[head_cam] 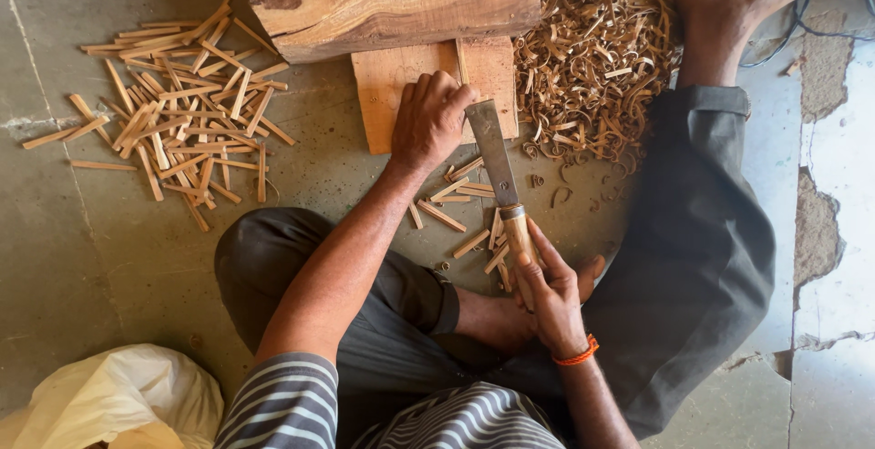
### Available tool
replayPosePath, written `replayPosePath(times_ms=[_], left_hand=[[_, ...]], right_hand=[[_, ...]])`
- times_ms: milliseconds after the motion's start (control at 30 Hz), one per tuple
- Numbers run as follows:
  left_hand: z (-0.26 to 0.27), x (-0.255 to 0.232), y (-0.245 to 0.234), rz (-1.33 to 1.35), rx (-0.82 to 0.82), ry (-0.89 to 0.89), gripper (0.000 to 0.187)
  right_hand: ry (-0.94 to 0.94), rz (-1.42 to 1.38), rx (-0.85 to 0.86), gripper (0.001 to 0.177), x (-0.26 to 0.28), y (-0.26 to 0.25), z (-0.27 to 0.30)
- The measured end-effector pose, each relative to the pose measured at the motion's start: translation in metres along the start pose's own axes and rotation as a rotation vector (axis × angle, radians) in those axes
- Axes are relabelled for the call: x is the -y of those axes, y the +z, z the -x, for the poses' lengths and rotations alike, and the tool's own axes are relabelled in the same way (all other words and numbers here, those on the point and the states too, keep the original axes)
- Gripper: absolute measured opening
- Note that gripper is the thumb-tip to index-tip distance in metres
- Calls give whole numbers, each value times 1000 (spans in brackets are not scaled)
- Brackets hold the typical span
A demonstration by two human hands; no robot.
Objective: The person sits on the floor and uses a chisel to carve small wooden sticks held against a wooden block. They repeatedly shape the sticks and place the finished pieces into a pile on the floor.
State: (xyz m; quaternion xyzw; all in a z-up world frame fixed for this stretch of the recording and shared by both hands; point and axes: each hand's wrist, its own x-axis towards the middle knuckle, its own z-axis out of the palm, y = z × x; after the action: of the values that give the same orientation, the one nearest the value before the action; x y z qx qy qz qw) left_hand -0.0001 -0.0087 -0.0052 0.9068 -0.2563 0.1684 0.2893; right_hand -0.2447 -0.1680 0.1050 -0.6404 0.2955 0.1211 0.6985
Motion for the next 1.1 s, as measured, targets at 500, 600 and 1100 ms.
replayPosePath(times_ms=[500, 600, 1100], left_hand=[[7, -1, 6, 38, -78, 74, 20], [3, 2, -1, -26, -126, 92, 33], [14, -1, 7, -5, -6, 7, 28]], right_hand=[[76, -40, -74, 63, -4, 16, 0], [37, -63, -76, 62, -16, 29, -6], [-76, -72, 13, 62, -1, 29, -33]])
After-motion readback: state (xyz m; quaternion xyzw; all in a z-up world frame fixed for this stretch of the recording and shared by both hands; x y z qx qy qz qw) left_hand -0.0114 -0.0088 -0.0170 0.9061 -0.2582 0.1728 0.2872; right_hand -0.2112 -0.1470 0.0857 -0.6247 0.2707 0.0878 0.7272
